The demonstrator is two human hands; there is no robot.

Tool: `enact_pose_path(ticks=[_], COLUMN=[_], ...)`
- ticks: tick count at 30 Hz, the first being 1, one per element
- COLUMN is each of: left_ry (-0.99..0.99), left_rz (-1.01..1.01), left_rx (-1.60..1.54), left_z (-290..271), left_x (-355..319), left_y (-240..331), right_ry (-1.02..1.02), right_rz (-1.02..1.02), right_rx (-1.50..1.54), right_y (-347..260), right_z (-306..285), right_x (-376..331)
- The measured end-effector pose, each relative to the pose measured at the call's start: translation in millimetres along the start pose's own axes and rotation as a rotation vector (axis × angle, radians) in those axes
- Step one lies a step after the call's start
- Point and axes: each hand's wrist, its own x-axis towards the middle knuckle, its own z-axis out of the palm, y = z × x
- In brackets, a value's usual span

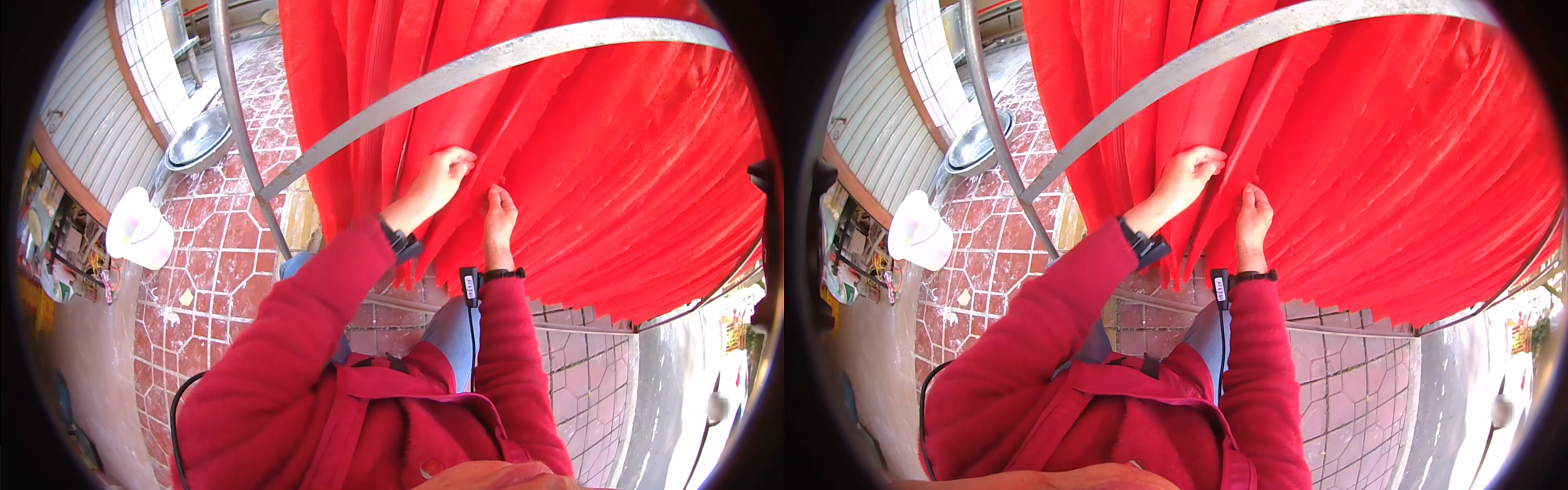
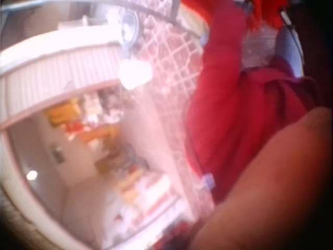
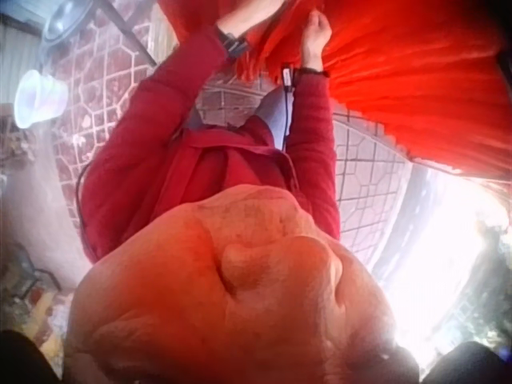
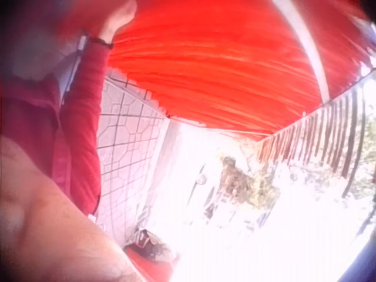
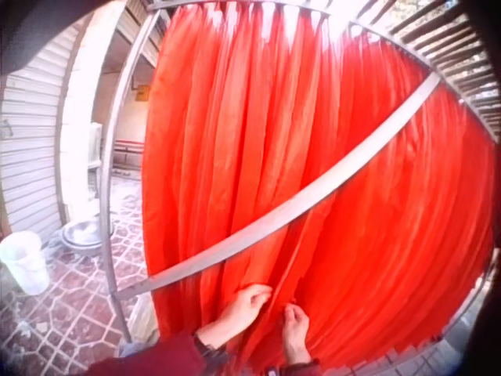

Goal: The person attaches a red fabric cover to a metal frame and then threads white string through holes in bamboo tubes to secure them to the frame. The person works by hand, pulling and tying the string around the frame and tubes.

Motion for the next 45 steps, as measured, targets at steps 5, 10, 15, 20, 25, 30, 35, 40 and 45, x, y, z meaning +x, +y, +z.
enact_pose_path(ticks=[5,10,15,20,25,30,35,40,45], left_ry=[0.156,0.453,0.316,0.252,0.036,-0.045,-0.032,-0.043,-0.062], left_rz=[0.408,0.681,0.387,0.383,0.286,0.31,0.266,0.246,0.222], left_rx=[0.064,0.612,0.765,0.598,0.354,0.51,0.515,0.497,0.454], left_z=[-46.1,-117.5,-133.7,-145.9,-142.7,-130.5,-126.9,-127.0,-132.6], left_x=[-52.4,-27.1,-17.2,-6.7,18.2,26.4,31.0,39.6,47.4], left_y=[77.4,113.2,114.4,126.6,134.6,149.3,153.8,155.2,167.1], right_ry=[-0.183,-0.354,-0.401,-0.37,-0.459,-0.512,-0.517,-0.488,-0.511], right_rz=[-0.282,-0.416,-0.361,-0.279,-0.254,-0.269,-0.224,-0.196,-0.134], right_rx=[0.1,0.068,0.297,0.483,0.536,0.546,0.568,0.495,0.497], right_y=[-69.3,-151.2,-209.9,-239.4,-239.4,-240.9,-247.9,-251.7,-266.0], right_z=[39.8,76.1,121.5,136.6,135.0,134.8,131.6,132.5,133.3], right_x=[-31.1,-63.3,-60.2,-50.9,-38.2,-31.0,-26.5,-23.3,-23.8])
